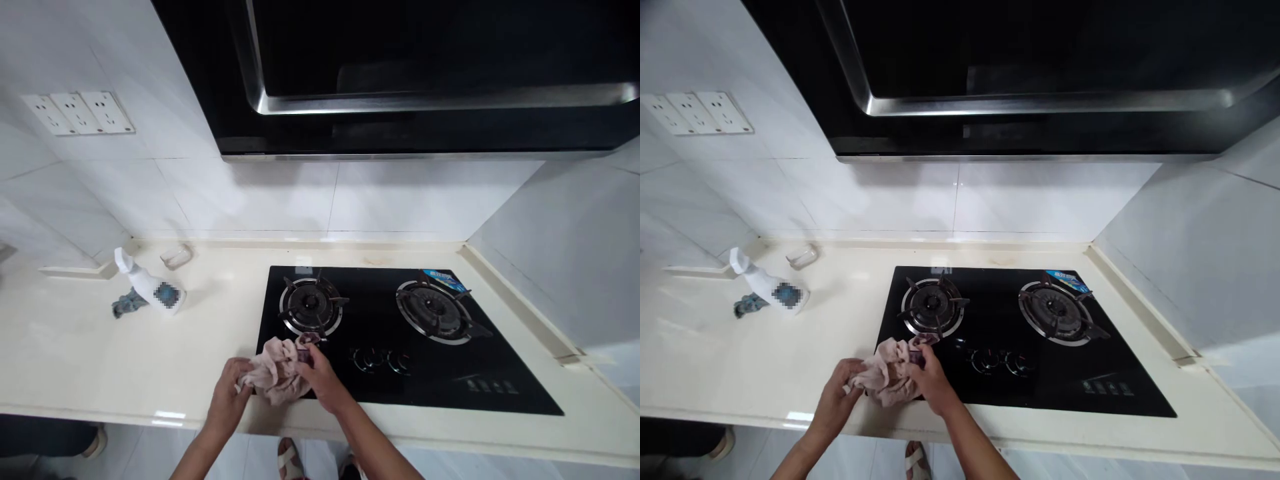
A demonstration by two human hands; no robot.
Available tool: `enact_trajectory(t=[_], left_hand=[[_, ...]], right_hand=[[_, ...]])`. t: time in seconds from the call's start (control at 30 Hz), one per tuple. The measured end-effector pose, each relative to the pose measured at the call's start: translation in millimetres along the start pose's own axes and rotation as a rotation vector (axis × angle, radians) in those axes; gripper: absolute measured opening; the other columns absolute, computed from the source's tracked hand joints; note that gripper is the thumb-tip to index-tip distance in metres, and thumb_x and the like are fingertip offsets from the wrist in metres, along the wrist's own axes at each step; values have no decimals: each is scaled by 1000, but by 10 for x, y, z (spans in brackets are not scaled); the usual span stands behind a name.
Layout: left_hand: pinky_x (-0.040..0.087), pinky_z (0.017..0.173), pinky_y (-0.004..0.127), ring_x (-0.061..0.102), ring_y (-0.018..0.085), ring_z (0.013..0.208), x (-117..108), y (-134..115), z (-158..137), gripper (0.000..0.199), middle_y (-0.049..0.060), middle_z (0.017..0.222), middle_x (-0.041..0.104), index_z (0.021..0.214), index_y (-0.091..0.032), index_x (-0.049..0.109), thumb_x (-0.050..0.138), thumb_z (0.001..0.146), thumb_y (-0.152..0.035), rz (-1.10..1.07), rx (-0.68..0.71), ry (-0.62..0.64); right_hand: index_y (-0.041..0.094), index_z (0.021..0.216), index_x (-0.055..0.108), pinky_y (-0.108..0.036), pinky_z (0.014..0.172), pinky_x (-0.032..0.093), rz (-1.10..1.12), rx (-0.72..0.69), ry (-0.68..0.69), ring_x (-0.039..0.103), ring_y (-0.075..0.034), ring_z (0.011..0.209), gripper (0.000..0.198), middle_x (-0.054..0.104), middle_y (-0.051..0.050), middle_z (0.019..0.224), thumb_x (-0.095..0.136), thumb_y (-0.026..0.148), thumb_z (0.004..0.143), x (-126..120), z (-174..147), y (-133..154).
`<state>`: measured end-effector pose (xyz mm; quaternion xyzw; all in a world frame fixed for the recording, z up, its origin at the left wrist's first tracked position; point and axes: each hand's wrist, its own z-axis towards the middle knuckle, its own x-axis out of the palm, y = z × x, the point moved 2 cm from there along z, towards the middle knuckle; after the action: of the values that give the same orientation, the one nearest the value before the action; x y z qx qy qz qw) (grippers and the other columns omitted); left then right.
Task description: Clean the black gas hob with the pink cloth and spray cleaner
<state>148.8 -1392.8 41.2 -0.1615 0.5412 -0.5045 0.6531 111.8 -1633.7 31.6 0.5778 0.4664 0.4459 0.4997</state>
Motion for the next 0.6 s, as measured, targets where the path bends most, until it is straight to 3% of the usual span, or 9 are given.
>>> enact_trajectory(t=[0.07, 0.13, 0.23, 0.3, 0.4, 0.5, 0.6], left_hand=[[56, 89, 39, 64, 22, 103, -124, -133, 140, 8, 7, 107, 62, 95, -23, 63, 59, 88, -24, 20, 66, -114], [55, 89, 37, 61, 21, 106, -141, -260, 253, 6, 7, 111, 58, 95, -23, 61, 59, 89, -21, 58, 125, -195], [54, 89, 35, 56, 21, 108, 53, -396, 338, 11, 7, 111, 52, 90, -21, 59, 52, 88, -13, 152, 250, -239], [53, 88, 35, 56, 21, 105, 265, -408, 328, 16, 6, 106, 52, 84, -20, 59, 49, 87, -9, 211, 330, -203], [53, 81, 34, 57, 20, 95, 504, -308, 210, 20, 5, 100, 57, 83, -21, 62, 48, 83, -6, 257, 406, -68], [53, 81, 36, 59, 23, 102, 514, -177, 28, 27, 8, 113, 60, 89, -21, 63, 50, 74, -2, 324, 393, 66], [51, 93, 46, 55, 32, 121, 427, -157, -61, 35, 14, 131, 55, 105, -20, 62, 65, 72, -11, 398, 302, 125]], right_hand=[[20, 99, 64, -31, 80, 49, 32, 39, -24, 59, -18, 86, 33, 65, 0, 91, 66, 45, 78, -246, -124, 79], [20, 88, 62, -30, 77, 48, -52, 48, -132, 57, -18, 80, 33, 62, 1, 82, 67, 52, 79, -514, -281, 103], [21, 91, 64, -31, 77, 49, -154, 72, -315, 58, -20, 81, 42, 64, 0, 81, 62, 62, 81, -817, -527, -30], [21, 95, 65, -34, 78, 50, -230, 54, -396, 60, -21, 82, 48, 65, -3, 85, 58, 67, 83, -936, -667, -211], [21, 84, 66, -37, 74, 51, -441, -32, -482, 59, -23, 79, 60, 62, -7, 84, 56, 79, 77, -1078, -822, -498], [21, 81, 64, -38, 71, 52, -585, -96, -524, 59, -23, 79, 62, 61, -10, 91, 51, 81, 80, -1222, -922, -646], [20, 98, 63, -41, 79, 52, -703, -151, -606, 59, -26, 90, 54, 60, -12, 103, 52, 72, 87, -1272, -950, -573]])
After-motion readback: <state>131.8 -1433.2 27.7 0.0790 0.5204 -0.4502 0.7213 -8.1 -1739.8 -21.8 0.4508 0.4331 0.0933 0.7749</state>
